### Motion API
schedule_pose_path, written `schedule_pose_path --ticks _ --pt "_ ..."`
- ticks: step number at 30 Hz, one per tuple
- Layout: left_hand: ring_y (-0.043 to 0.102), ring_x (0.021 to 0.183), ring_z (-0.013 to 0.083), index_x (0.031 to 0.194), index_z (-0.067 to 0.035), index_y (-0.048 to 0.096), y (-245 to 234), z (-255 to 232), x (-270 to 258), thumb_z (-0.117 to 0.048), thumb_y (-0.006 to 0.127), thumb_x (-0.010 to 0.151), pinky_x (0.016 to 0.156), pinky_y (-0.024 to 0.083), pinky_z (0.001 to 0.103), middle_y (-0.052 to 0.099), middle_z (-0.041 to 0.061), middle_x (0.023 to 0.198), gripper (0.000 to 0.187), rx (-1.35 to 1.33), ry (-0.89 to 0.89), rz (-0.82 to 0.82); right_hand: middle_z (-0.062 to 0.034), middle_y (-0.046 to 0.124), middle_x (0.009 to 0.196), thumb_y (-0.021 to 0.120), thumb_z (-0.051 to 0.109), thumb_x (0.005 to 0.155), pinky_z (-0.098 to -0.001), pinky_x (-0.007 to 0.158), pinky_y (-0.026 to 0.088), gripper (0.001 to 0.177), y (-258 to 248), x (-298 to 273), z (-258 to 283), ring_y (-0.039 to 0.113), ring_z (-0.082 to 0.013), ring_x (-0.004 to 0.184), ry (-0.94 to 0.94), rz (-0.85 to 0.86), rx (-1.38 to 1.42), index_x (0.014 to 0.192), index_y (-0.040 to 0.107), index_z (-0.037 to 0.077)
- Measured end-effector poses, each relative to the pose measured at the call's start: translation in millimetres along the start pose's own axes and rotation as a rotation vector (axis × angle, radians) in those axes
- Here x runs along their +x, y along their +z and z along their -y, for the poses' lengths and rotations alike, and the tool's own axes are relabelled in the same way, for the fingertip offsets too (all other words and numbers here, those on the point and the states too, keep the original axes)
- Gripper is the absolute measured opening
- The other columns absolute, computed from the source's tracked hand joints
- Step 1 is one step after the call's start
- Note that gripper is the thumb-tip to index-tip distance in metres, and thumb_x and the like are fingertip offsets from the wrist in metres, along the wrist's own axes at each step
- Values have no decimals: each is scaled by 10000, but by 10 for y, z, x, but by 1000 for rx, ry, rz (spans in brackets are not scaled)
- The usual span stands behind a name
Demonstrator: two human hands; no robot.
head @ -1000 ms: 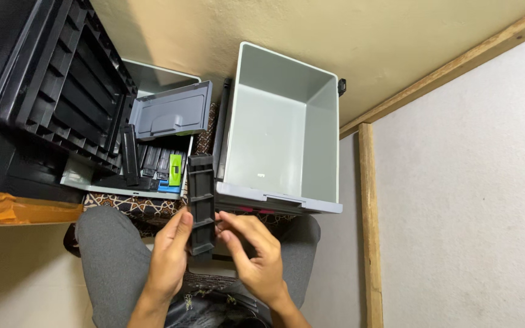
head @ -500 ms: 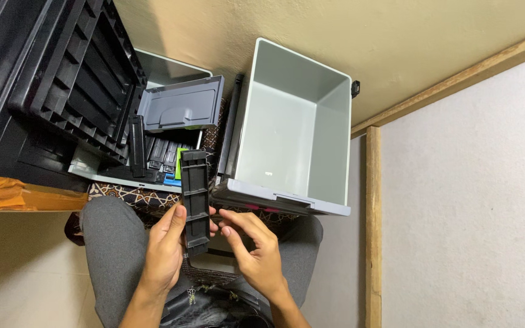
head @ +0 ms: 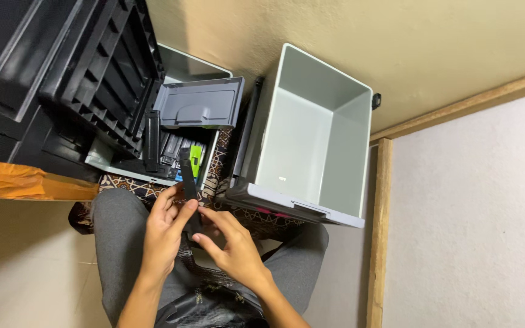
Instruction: The person assembles a plastic storage box by removing black corner clips and a green latch from the box edges and placing them into a nearby open container. The person then handles the box lid, aligns it, and sets it aside.
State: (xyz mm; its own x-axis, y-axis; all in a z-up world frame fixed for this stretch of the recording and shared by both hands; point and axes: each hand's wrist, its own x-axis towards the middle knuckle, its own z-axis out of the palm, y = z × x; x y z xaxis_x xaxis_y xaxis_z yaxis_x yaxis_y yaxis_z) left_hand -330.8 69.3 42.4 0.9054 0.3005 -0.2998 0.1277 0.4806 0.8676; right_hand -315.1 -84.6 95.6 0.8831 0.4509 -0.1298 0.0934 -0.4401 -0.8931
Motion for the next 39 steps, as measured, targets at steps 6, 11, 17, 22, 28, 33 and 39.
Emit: schedule_pose_path --ticks 6,11,17,22,28,33,39 --pt "655 917 132 1380 8 529 -204 193 324 -90 730 896 710 547 257 664 102 1139 534 153 -42 -78 -219 671 1237 768 149 919 -396 854 553 618 414 359 -279 689 -339 1009 -128 -71 -94 1454 485 24" --pt "656 916 126 1325 -31 624 -507 414 693 -231 644 1000 707 549 274 698 105 1119 383 343 -41 -118 -207 716 1048 674 51 898 -420 747 564 645 657 776 -433 725 -319 852 78 22 27 1493 423 43" --pt "667 1046 288 1252 -77 688 -970 571 1173 -229 493 1095 893 541 419 652 153 1208 293 897 221 -101 -253 701 996 639 24 929 -434 776 537 619 922 1365 -758 700 -345 845 214 13 -65 1499 396 -2" --pt "622 1030 400 1307 -131 668 -1161 631 1429 -213 568 1009 867 527 489 560 202 1218 325 1287 183 -59 -280 614 1281 636 -2 906 -442 921 531 614 1125 1780 -1021 676 -400 1074 252 -44 -42 1470 397 -45" --pt "584 1139 415 1321 -139 654 -1309 764 1575 -210 606 976 948 512 490 530 227 1322 355 1421 273 -80 -306 595 1323 594 -82 864 -449 1001 495 609 1375 2086 -1219 607 -436 1215 277 -72 -65 1449 425 -77" --pt "573 1176 412 1405 -139 591 -1405 846 1562 -205 603 972 969 497 488 508 230 1401 439 1427 215 -66 -345 590 1308 617 -118 844 -465 1029 462 640 1539 2257 -1372 579 -466 1230 202 -98 -96 1446 401 -118" --pt "562 1193 437 1464 -72 523 -1468 896 1574 -233 618 964 988 494 494 464 263 1412 535 1471 216 -106 -296 689 1125 602 -97 866 -426 903 529 635 1641 2362 -1366 696 -400 1044 274 -98 -4 1467 399 -76"
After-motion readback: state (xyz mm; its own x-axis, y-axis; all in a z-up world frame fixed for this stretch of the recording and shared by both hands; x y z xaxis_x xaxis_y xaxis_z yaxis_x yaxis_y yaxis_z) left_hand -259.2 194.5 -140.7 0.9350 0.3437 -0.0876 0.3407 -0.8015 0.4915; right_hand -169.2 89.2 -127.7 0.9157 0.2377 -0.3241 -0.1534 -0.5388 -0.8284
